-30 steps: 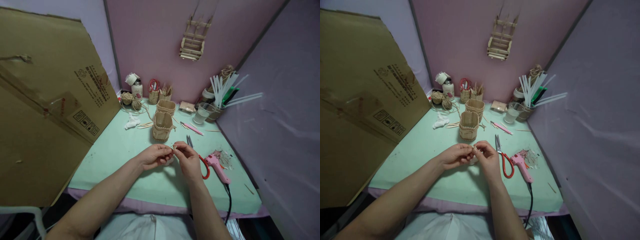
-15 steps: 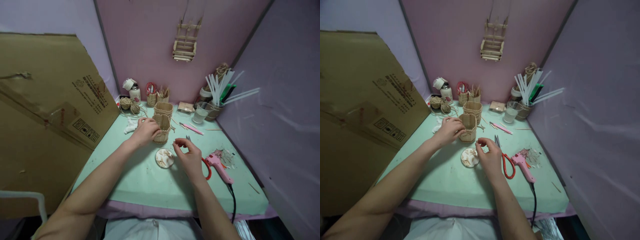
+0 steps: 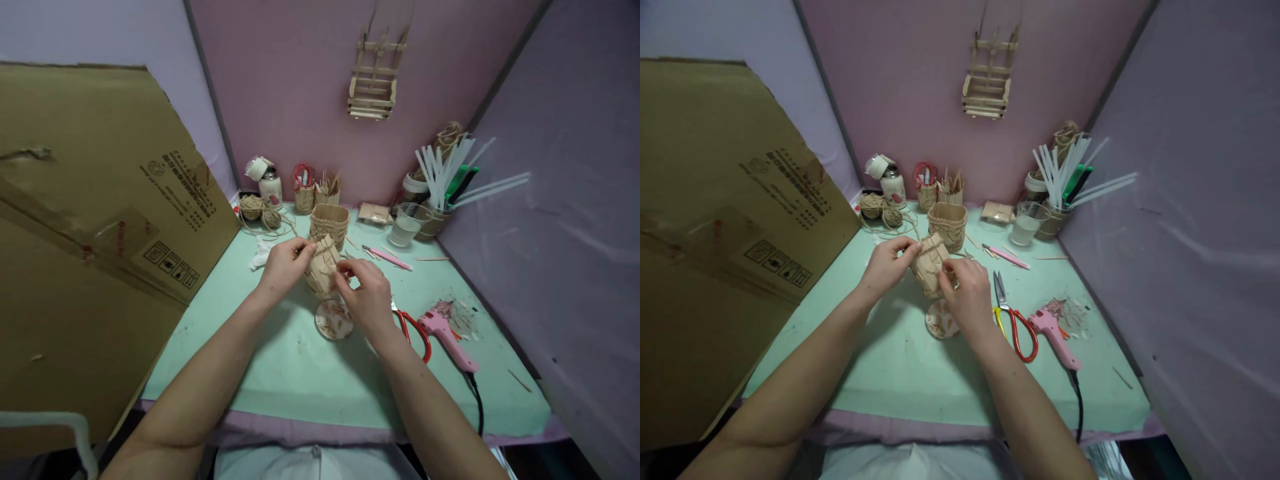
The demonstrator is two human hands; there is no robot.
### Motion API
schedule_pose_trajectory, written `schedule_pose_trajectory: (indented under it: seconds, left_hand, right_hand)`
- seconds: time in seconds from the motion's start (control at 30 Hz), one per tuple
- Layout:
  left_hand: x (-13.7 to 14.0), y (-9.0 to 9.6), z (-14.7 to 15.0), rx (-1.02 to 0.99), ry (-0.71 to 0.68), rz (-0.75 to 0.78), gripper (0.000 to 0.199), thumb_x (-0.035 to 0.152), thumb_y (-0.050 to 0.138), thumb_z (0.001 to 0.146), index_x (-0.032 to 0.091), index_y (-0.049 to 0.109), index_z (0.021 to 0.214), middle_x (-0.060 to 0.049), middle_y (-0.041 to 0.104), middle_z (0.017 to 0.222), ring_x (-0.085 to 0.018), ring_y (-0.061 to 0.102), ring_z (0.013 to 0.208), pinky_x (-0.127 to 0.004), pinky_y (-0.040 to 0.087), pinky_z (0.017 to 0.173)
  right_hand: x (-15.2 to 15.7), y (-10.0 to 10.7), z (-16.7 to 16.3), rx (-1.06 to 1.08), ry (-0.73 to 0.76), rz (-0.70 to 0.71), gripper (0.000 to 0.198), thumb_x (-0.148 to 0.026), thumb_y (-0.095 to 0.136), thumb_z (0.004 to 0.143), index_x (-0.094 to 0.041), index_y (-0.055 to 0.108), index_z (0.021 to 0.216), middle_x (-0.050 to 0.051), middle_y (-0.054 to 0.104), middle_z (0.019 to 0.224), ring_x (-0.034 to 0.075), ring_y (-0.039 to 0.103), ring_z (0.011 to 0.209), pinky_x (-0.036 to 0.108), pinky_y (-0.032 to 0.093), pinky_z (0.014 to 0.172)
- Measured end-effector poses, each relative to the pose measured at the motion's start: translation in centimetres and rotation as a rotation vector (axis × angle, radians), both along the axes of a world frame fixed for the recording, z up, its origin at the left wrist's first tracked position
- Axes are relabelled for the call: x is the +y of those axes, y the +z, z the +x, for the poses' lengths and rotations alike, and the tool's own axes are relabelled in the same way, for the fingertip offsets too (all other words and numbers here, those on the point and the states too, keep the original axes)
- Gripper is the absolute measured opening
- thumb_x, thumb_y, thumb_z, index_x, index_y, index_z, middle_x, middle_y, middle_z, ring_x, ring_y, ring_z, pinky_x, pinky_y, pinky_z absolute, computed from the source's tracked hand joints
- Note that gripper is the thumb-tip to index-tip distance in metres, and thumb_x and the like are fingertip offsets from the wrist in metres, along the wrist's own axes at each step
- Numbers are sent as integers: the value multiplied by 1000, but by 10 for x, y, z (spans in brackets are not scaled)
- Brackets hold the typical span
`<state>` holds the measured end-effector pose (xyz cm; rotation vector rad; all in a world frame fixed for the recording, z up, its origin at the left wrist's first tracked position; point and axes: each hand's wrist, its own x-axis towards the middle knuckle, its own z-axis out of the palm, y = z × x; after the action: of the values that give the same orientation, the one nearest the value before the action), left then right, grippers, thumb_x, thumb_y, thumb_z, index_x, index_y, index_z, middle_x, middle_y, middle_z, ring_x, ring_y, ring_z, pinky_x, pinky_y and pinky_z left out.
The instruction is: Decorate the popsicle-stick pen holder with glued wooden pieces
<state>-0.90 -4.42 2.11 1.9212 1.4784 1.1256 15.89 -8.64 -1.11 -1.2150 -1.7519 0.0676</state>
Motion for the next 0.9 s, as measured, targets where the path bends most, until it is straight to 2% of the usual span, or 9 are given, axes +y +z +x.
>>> schedule_pose_trajectory:
  seconds: [0.2, 0.53, 0.9]
  left_hand:
    - [4, -7, -4, -46, -15, 6, 29, 38, 48, 86, 16, 66, 78, -1, 66, 73, -16, 56, 74, -24, 40, 67]
    - [3, -9, -4, -84, -33, 6, 28, 37, 48, 86, 16, 66, 79, -2, 67, 75, -16, 57, 75, -25, 41, 69]
    - [2, -9, -3, -85, -33, 5, 29, 37, 48, 86, 16, 66, 79, -2, 67, 75, -17, 58, 76, -25, 41, 69]
  right_hand:
    - [4, -3, -3, -30, -7, 12, 6, -23, 59, 87, -22, 64, 90, 4, 65, 87, 21, 56, 86, 35, 42, 79]
    - [5, -3, -6, -209, -81, 105, 13, -22, 55, 90, -22, 67, 92, 7, 65, 87, 22, 54, 84, 36, 39, 77]
    - [5, -8, -5, -290, -110, 175, 16, -21, 54, 92, -22, 69, 97, 6, 68, 88, 21, 53, 83, 35, 37, 74]
